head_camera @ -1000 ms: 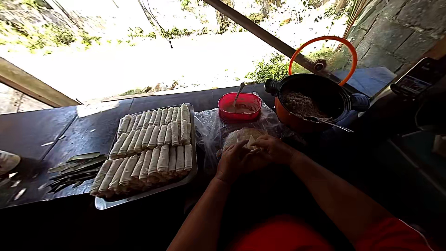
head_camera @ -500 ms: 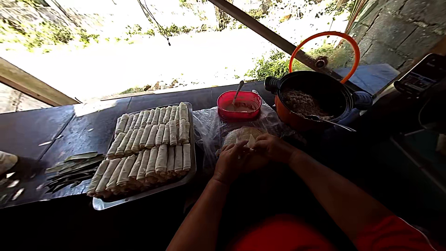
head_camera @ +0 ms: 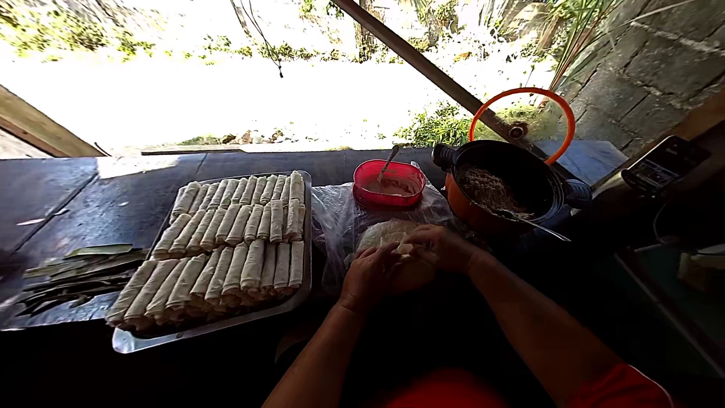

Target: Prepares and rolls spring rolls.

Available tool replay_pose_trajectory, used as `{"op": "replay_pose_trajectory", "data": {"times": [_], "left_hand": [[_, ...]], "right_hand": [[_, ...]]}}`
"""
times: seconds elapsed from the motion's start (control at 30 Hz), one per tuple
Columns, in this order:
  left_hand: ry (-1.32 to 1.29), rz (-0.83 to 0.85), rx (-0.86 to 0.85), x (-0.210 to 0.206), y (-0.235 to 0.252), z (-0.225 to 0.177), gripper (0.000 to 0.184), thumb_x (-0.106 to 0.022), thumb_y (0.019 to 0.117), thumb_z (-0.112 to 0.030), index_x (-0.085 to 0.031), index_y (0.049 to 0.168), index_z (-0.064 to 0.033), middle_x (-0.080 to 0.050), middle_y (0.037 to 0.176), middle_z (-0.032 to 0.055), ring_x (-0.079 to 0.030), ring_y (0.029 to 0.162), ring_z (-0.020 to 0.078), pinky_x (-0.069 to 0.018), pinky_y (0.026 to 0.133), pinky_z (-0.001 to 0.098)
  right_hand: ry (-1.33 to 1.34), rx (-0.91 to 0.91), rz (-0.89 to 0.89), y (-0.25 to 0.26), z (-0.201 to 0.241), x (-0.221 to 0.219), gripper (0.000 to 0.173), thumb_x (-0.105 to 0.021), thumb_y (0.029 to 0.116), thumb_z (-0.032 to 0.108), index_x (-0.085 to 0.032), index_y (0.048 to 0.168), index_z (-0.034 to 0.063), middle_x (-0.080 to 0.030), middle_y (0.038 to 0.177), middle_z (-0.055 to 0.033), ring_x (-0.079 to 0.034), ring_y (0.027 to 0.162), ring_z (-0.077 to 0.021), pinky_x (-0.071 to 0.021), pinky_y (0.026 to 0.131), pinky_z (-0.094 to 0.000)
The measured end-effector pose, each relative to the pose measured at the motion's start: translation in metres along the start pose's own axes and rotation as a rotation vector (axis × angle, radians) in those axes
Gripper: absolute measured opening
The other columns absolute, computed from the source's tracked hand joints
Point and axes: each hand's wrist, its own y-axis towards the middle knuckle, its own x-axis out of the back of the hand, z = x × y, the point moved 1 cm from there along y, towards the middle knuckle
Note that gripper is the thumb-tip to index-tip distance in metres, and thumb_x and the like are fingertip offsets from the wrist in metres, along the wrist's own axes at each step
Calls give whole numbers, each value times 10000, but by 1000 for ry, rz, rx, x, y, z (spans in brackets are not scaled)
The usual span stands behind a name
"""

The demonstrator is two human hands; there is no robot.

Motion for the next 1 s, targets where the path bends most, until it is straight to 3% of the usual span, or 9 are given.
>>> {"op": "replay_pose_trajectory", "data": {"times": [0.1, 0.17, 0.3, 0.43, 0.63, 0.77, 0.87, 0.9, 1.0], "left_hand": [[-5, 9, 25, 0, 1, -1, 382, -642, 994, -388, -649, 1331, -207, -766, 1093, -116, -690, 1066, 72, -482, 1062, 394], [-2, 11, 28, -1, 1, -2, 371, -642, 994, -390, -652, 1319, -210, -766, 1088, -119, -690, 1065, 75, -480, 1065, 398], [0, 40, 51, 1, 2, -3, 362, -624, 1000, -404, -658, 1308, -216, -763, 1091, -123, -685, 1078, 71, -477, 1072, 396], [-12, 19, 45, 1, 2, -3, 348, -622, 1000, -380, -673, 1291, -195, -771, 1066, -101, -698, 1041, 81, -489, 1058, 398], [-31, 27, 57, 0, 2, -3, 354, -635, 992, -375, -669, 1292, -191, -773, 1052, -103, -699, 1041, 75, -480, 1069, 388], [-34, 39, 69, 1, 3, -5, 358, -639, 988, -359, -666, 1300, -187, -775, 1049, -97, -702, 1041, 83, -477, 1075, 400], [-32, 51, 77, 1, 4, -4, 363, -640, 985, -362, -659, 1309, -201, -771, 1054, -113, -694, 1051, 71, -465, 1086, 391], [-31, 48, 75, 0, 3, -4, 363, -637, 987, -368, -656, 1311, -206, -770, 1056, -116, -693, 1057, 69, -465, 1088, 390], [-35, 51, 78, -1, 3, -3, 359, -630, 993, -377, -653, 1315, -221, -768, 1070, -117, -690, 1066, 70, -465, 1089, 391]], "right_hand": [[-163, -53, -187, 24, 7, 20, 285, -627, 1014, 245, -723, 1240, 101, -695, 1213, -86, -657, 1159, -192, -545, 1026, -392], [-348, -128, -262, 43, 9, 30, 443, -678, 986, 296, -631, 1383, 104, -683, 1283, -106, -614, 1264, -248, -490, 1098, -434], [-583, -322, -120, 78, 3, 34, 862, -654, 941, 576, -361, 1599, 103, -649, 1392, -130, -427, 1472, -349, -107, 1239, -679], [-629, -535, 37, 97, 7, 30, 977, -591, 904, 698, -307, 1620, 97, -669, 1346, -163, -350, 1513, -377, -30, 1216, -722], [-592, -691, 47, 110, 10, 27, 708, -642, 926, 504, -500, 1497, 110, -646, 1364, -181, -384, 1488, -379, -306, 1147, -678], [-543, -746, 137, 114, 14, 34, 616, -712, 877, 269, -545, 1457, 145, -585, 1442, -178, -379, 1484, -396, -356, 1085, -720], [-329, -713, 54, 110, 4, 38, 615, -653, 891, 106, -538, 1493, 161, -412, 1598, -194, -300, 1522, -397, -298, 1119, -728], [-222, -685, 4, 108, -1, 39, 622, -619, 906, 68, -523, 1514, 156, -427, 1600, -157, -323, 1519, -363, -306, 1150, -699], [99, -614, -172, 101, -11, 40, 699, -606, 860, -37, -481, 1531, 117, -744, 1251, -8, -672, 1211, -183, -532, 1026, -498]]}}
